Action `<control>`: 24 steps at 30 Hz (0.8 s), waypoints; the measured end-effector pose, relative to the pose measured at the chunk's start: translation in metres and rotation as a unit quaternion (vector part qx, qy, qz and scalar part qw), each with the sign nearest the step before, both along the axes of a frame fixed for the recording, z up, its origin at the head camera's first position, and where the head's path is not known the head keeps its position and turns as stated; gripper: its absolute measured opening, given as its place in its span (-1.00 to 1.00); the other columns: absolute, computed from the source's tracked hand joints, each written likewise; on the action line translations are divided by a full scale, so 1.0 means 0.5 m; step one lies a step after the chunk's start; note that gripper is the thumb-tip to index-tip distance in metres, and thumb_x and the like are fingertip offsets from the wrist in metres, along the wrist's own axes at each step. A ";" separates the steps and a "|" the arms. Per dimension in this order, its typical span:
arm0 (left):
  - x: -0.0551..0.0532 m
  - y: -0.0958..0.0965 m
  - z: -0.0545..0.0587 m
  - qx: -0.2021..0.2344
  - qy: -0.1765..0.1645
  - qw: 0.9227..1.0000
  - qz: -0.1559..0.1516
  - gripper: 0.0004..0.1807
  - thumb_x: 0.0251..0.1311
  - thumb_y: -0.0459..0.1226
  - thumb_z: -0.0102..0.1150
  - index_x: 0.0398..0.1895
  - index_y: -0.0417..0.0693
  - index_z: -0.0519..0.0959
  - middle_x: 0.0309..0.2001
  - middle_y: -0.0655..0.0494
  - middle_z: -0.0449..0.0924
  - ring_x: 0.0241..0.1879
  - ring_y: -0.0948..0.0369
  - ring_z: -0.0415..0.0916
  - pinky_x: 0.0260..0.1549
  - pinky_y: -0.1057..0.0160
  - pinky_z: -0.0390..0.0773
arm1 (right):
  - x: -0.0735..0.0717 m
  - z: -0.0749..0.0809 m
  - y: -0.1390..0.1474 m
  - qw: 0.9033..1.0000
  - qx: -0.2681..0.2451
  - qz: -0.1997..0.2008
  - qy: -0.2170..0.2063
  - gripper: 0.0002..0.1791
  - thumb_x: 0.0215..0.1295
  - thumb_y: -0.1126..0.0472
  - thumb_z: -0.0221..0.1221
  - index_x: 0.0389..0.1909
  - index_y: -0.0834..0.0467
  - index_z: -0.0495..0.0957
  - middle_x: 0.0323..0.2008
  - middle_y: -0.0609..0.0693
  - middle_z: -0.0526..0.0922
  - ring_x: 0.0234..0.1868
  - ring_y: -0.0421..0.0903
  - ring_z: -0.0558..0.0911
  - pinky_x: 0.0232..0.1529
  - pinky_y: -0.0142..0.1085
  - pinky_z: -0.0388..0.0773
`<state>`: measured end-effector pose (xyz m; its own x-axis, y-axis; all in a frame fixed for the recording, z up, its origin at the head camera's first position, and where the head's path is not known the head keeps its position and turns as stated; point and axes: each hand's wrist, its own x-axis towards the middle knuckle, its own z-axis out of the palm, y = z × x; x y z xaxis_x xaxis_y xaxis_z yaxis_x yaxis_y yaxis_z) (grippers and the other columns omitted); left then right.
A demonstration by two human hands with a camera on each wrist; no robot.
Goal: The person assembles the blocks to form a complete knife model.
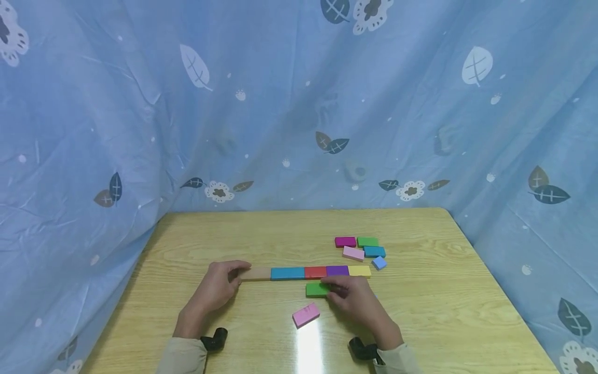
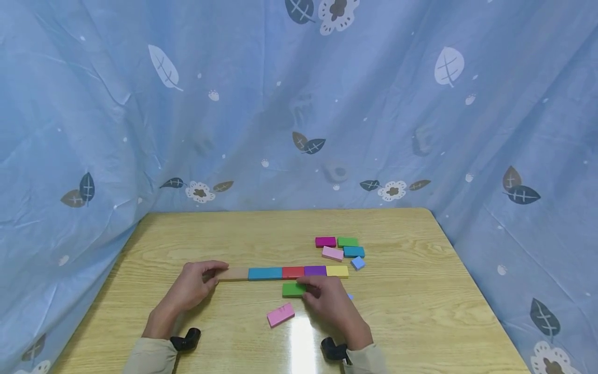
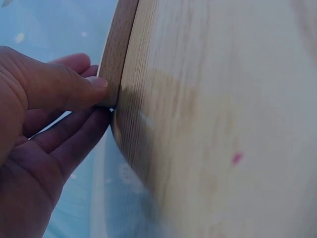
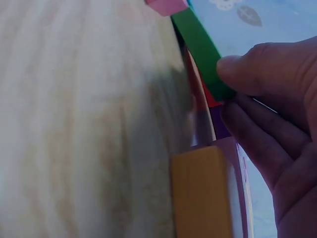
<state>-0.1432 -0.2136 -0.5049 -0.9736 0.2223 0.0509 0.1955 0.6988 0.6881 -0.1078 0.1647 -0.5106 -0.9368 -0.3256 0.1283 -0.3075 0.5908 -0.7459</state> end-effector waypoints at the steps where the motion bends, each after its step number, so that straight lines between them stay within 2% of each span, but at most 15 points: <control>1: 0.000 0.000 0.000 -0.001 0.001 1.000 0.000 -0.57 0.31 -0.59 0.36 0.18 -0.08 0.79 0.14 0.01 0.82 0.26 -0.01 0.73 0.29 -0.05 0.73 | 0.001 0.000 -0.001 1.000 0.008 0.000 0.006 -0.62 0.32 0.43 0.44 0.12 0.10 0.82 0.04 0.00 0.87 0.09 -0.04 0.84 0.10 -0.33 0.81; 6: -0.001 0.002 0.004 -0.004 0.013 1.000 -0.003 -0.58 0.31 -0.59 0.36 0.17 -0.10 0.79 0.13 0.01 0.83 0.25 -0.03 0.73 0.28 -0.07 0.73 | 0.003 -0.003 -0.008 0.998 0.030 0.003 0.053 -0.59 0.25 0.47 0.46 0.09 0.12 0.82 0.01 -0.01 0.88 0.04 -0.05 0.85 0.09 -0.19 0.84; 13: 0.000 0.003 0.002 -0.006 0.011 1.000 -0.002 -0.58 0.31 -0.59 0.36 0.17 -0.09 0.79 0.14 0.00 0.82 0.25 -0.01 0.73 0.23 -0.03 0.76 | -0.001 -0.012 -0.021 0.992 0.036 0.026 0.118 -0.65 0.19 0.50 0.47 -0.04 0.10 0.83 -0.11 -0.08 0.89 -0.02 -0.09 0.85 0.07 -0.16 0.84; 24: 0.001 0.005 -0.003 -0.002 0.007 1.000 0.005 -0.59 0.32 -0.58 0.37 0.17 -0.09 0.79 0.12 0.01 0.83 0.22 0.00 0.75 0.20 0.01 0.78 | -0.012 -0.006 -0.031 0.993 0.054 0.004 0.109 -0.65 0.23 0.49 0.49 -0.04 0.07 0.84 -0.11 -0.12 0.89 0.00 -0.17 0.83 0.11 -0.14 0.83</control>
